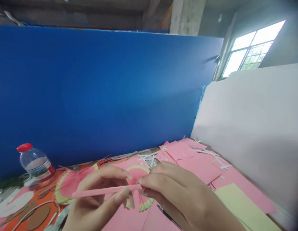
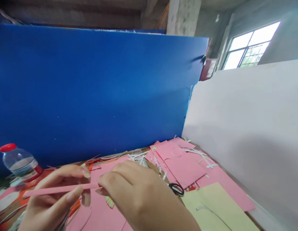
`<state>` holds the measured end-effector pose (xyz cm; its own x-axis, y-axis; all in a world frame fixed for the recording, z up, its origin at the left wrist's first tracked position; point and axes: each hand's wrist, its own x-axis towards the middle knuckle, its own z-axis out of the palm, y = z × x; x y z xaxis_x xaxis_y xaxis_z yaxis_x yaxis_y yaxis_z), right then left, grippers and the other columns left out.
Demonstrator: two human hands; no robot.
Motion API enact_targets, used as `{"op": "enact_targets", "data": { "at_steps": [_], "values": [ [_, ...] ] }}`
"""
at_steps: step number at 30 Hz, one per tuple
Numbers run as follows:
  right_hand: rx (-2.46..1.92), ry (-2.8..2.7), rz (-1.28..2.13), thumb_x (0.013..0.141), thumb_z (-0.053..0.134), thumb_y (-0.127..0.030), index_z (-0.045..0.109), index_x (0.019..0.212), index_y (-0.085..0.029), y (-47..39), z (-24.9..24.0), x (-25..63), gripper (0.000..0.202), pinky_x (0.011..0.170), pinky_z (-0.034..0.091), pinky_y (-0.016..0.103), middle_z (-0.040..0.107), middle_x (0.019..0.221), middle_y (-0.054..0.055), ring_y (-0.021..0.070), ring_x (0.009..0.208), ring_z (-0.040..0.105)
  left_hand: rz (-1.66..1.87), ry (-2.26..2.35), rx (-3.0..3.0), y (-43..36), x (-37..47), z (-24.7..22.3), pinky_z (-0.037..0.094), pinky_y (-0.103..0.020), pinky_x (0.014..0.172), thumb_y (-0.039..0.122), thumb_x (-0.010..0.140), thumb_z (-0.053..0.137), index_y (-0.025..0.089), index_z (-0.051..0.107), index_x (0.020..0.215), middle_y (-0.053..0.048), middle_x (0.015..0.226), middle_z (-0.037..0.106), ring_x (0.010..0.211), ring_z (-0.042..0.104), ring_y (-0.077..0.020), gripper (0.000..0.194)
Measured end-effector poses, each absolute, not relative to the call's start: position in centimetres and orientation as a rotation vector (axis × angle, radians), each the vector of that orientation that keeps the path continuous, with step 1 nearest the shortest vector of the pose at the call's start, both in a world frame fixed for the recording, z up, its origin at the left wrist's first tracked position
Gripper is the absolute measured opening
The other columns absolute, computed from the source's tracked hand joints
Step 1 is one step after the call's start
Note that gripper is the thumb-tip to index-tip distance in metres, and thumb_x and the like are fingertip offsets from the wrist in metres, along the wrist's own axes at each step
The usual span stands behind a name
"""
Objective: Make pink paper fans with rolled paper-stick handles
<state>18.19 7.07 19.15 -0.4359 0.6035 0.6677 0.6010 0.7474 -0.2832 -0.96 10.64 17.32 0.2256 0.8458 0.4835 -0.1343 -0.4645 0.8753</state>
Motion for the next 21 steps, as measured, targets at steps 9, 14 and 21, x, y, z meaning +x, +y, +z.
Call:
{"op": "enact_targets", "data": {
  "at_steps": [9,14,21],
  "values": [
    [-1.042,-2.139,-0.038,0.090,0.049,-0.010,0.061,0.091,-0.020,7.5,19.0,18.4,0.016,0.059,0.042,0.026,0.060,0.073,-0.003,0.0126,0.067,0.055,1.302,0.822,1.834,10.9,-2.0,18.0,0.055,-0.019,0.050,0.027,0.084,0.061,0.023,0.075,0.076,-0.003,0.060,0.071,0.052,0.066,-0.0151,0.017],
    [-1.045,-2.132,-0.014,0.090,0.048,-0.008,0.061,0.091,-0.021,7.4,18.9,18.4,0.018,0.061,0.044,0.026,0.061,0.074,-0.002,0.0131,0.069,0.057,1.238,0.781,1.713,11.4,-3.1,16.7,0.059,-0.027,0.055,0.025,0.085,0.059,0.023,0.074,0.093,-0.007,0.076,0.075,0.064,0.071,-0.0211,0.017],
    [-1.062,-2.095,-0.064,0.087,0.046,-0.005,0.061,0.097,-0.021,7.3,19.1,18.5,0.024,0.063,0.049,0.026,0.066,0.080,0.001,0.0152,0.073,0.062,1.291,0.796,1.598,11.7,-4.3,15.7,0.059,-0.041,0.056,0.043,0.081,0.057,0.022,0.075,0.094,-0.014,0.085,0.075,0.070,0.071,-0.0319,0.031]
  ]
}}
